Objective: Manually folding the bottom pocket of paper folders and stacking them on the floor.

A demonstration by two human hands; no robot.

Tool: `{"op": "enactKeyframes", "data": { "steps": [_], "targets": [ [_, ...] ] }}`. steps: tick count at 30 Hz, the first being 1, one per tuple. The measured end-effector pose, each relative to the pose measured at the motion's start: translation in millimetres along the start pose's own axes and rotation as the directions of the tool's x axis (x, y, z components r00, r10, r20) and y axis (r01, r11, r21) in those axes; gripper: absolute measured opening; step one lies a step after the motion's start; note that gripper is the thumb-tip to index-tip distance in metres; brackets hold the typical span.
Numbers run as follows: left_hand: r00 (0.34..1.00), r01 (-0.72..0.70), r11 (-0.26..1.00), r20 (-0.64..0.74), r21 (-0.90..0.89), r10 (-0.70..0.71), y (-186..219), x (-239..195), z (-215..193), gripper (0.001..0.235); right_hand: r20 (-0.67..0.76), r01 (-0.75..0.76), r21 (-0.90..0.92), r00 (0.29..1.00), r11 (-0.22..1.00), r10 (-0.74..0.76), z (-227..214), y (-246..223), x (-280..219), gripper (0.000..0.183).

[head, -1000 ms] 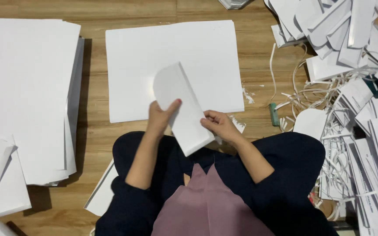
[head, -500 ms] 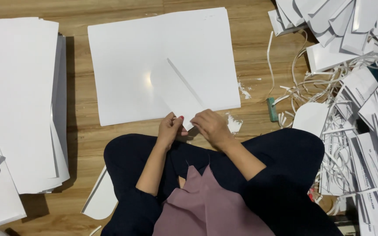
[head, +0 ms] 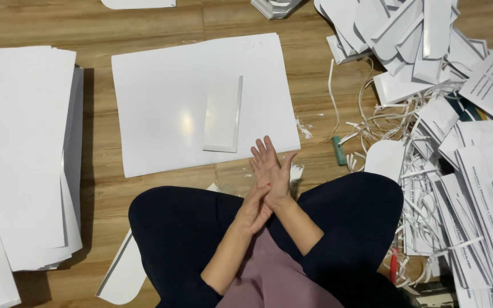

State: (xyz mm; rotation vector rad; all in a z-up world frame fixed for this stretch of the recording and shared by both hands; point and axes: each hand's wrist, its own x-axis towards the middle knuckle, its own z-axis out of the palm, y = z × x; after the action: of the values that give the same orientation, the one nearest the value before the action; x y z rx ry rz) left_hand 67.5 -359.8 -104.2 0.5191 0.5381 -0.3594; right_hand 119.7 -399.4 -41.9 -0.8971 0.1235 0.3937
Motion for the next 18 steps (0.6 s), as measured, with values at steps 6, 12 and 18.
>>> {"op": "enactKeyframes", "data": {
  "steps": [6,12,18],
  "targets": [
    [1.000,0.008,0.990,0.021,-0.137,-0.005,-14.5,12.1,-25.7,0.051,0.097,0.042,-0.076,0.995,0.996,-0.035,7.9,-4.9,-9.6,0.095],
    [0.989,-0.146,0.989,0.011,0.025,0.145,41.7,-57.3,65.8,0.065,0.159,0.149,-0.177,0.980,0.973,-0.121,15.9,-8.0,-15.0,0.097],
    [0.995,-0.103,0.991,0.007,-0.088,0.104,6.3,-23.6,18.3,0.060,0.177,-0.029,0.176,0.984,0.984,-0.003,-4.4,-2.5,-8.7,0.102]
  ]
}}
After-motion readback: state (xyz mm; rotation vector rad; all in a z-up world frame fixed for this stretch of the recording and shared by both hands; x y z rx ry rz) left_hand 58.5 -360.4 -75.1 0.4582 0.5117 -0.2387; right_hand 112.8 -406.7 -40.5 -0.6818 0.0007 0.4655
